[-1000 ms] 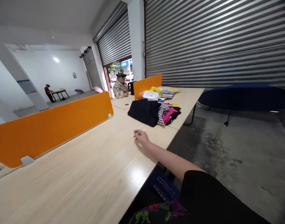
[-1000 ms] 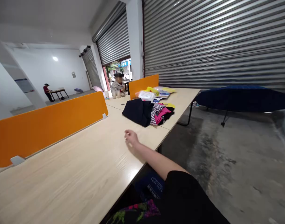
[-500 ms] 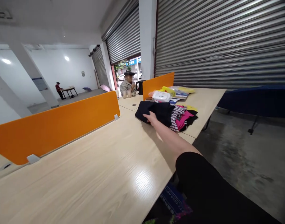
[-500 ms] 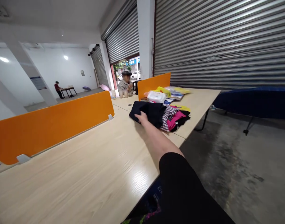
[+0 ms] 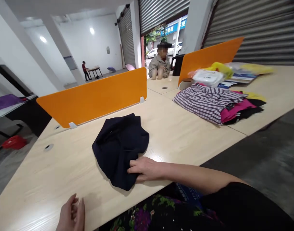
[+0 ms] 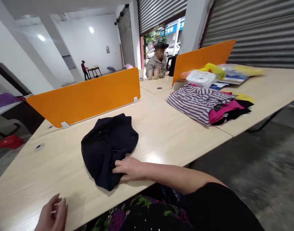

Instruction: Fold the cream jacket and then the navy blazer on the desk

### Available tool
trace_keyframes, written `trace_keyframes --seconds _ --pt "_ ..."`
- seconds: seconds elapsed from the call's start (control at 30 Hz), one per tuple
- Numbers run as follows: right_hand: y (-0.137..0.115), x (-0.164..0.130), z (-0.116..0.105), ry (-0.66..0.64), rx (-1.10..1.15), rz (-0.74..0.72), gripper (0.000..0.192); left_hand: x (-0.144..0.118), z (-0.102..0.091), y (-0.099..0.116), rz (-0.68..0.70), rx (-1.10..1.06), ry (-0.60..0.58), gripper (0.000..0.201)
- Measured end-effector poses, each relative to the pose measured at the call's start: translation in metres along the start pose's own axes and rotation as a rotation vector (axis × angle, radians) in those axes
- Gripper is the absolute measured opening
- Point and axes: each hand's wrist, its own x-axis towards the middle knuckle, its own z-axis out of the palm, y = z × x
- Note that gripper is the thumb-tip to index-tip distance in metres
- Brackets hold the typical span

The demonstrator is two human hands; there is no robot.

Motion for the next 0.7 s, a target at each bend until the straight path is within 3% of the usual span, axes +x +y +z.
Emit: trace_keyframes --seconds 0.07,0.2,0.27,0.37,0.43,0.5,0.53,0.6,0.67,0.7 --pt "-0.009 -0.002 0.004 0.018 -0.066 -0.025 0.030 0.010 0.000 0.023 0.105 0.028 0.045 0.059" --pt "-0.031 0.006 0.014 0.002 -0.181 -0.033 0.026 0.044 0.009 0.091 0.541 0.085 0.155 0.069" --pt "-0.044 0.012 0.022 -0.012 -0.191 -0.065 0.024 0.064 0.020 0.120 0.583 0.140 0.167 0.075" --pt "-0.058 0.021 0.033 -0.035 -0.167 -0.114 0.022 0.096 0.043 0.143 0.454 0.283 0.046 0.075" --pt "-0.061 0.023 0.036 -0.044 -0.149 -0.129 0.020 0.115 0.053 0.140 0.333 0.327 -0.097 0.059" --pt "-0.058 0.021 0.036 -0.036 -0.147 -0.122 0.017 0.125 0.052 0.123 0.237 0.232 -0.145 0.038" --pt "-0.055 0.019 0.035 -0.025 -0.151 -0.111 0.015 0.125 0.046 0.109 0.197 0.149 -0.094 0.033" --pt "-0.044 0.012 0.031 0.007 -0.173 -0.062 0.012 0.113 0.026 0.075 0.105 -0.003 0.136 0.032" --pt "-0.031 0.004 0.027 0.045 -0.205 0.014 0.010 0.086 0.002 0.037 -0.020 -0.009 0.379 0.036" --pt "-0.024 0.000 0.025 0.064 -0.218 0.055 0.011 0.069 -0.010 0.019 -0.062 0.015 0.412 0.039"
